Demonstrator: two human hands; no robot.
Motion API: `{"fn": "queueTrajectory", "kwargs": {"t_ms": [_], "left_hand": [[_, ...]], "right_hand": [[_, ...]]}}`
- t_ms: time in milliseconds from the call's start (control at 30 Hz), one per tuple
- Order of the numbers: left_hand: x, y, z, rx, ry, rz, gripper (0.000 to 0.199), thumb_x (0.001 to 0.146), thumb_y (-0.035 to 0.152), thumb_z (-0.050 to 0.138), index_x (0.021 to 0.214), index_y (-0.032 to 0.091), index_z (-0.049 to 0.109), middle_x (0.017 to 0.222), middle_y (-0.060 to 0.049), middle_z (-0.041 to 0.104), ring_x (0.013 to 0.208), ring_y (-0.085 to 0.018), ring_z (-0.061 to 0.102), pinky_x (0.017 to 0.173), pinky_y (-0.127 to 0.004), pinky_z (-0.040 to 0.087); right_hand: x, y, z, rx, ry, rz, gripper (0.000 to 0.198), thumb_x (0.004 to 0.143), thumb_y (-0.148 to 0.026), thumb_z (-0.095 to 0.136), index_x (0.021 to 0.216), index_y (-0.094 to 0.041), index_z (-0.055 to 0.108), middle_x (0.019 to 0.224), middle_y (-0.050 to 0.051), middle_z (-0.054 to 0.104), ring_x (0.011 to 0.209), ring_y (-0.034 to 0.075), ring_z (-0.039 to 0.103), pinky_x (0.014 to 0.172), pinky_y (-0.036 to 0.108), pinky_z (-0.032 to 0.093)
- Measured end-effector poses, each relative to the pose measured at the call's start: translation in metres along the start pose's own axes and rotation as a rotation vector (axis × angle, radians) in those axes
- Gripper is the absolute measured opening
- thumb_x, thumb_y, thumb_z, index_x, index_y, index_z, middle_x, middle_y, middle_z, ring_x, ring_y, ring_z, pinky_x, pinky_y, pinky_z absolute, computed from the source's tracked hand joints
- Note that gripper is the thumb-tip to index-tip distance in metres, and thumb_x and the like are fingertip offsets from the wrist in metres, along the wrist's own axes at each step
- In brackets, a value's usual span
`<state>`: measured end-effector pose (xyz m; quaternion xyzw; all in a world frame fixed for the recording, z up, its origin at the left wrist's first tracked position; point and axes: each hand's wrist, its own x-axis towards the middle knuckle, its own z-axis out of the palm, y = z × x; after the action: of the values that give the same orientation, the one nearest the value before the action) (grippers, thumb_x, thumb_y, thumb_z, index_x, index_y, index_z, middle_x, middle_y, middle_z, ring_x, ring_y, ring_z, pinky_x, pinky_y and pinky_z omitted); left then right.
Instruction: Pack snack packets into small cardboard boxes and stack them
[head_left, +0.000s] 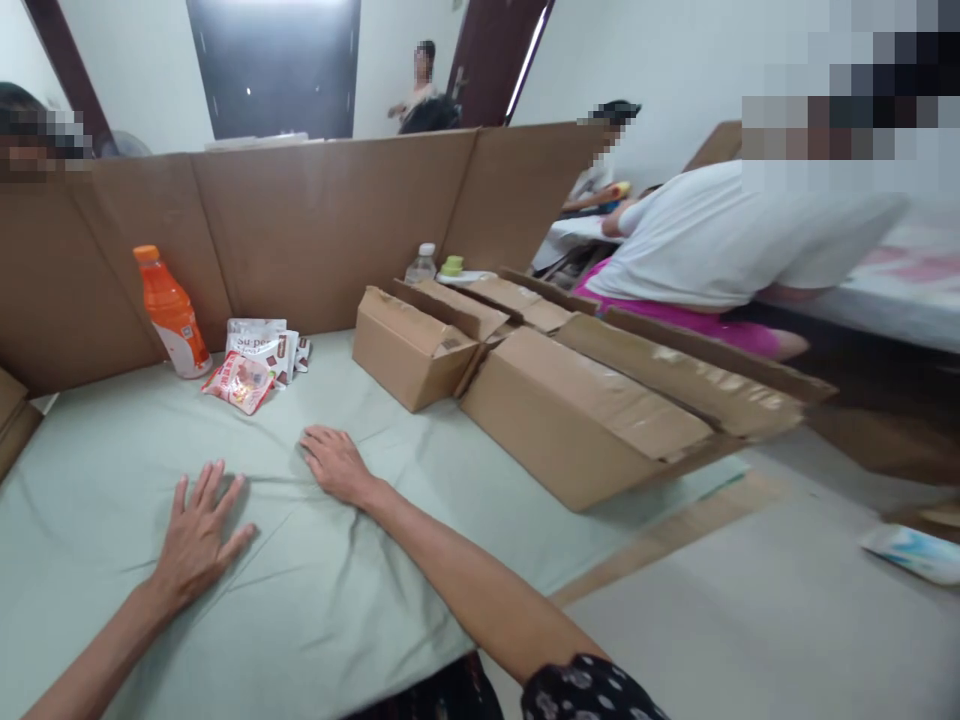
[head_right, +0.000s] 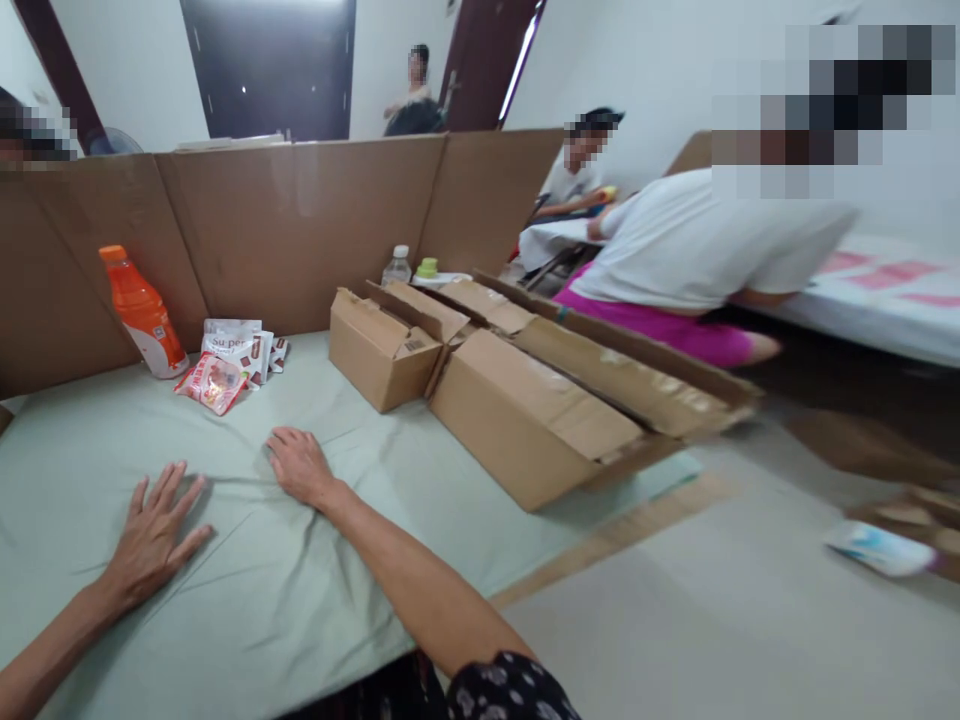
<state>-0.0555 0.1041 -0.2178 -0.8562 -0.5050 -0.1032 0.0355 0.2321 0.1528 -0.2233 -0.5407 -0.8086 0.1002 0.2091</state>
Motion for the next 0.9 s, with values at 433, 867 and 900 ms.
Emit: {"fn": "queueTrajectory", "kwargs": {"t_ms": [433,867,900], "left_hand": [[0.023,0.110,0.011,-0.124,-0.187,0.366,0.083,0.092,0.073,0.057,0.162,0.031,0.040,0.167,-0.017,0.039,0.156,-0.043,0.034,0.124,-0.072,0.023],[-0.022,0.188,0.025,-0.372,-0.322,0.871,0.066,0.108,0.040,0.047,0.167,0.030,0.020,0.169,-0.014,0.033,0.158,-0.034,0.033,0.128,-0.067,0.024],[-0.027,0.187,0.024,-0.421,-0.325,0.852,0.066,0.108,0.041,0.047,0.167,0.032,0.018,0.168,-0.012,0.036,0.157,-0.033,0.035,0.129,-0.066,0.024]], "right_hand": [[-0.108,0.022,-0.025,0.007,-0.032,-0.160,0.040,0.100,-0.031,0.057,0.137,-0.021,0.066,0.156,0.011,0.056,0.147,0.027,0.048,0.120,0.046,0.039],[0.016,0.128,-0.187,-0.108,0.463,0.497,0.068,0.083,-0.027,0.066,0.147,-0.006,0.054,0.131,0.025,0.069,0.119,0.038,0.064,0.105,0.055,0.048],[0.019,0.127,-0.187,-0.104,0.445,0.499,0.063,0.082,-0.026,0.066,0.142,-0.008,0.058,0.122,0.023,0.073,0.113,0.036,0.066,0.102,0.053,0.049]]}}
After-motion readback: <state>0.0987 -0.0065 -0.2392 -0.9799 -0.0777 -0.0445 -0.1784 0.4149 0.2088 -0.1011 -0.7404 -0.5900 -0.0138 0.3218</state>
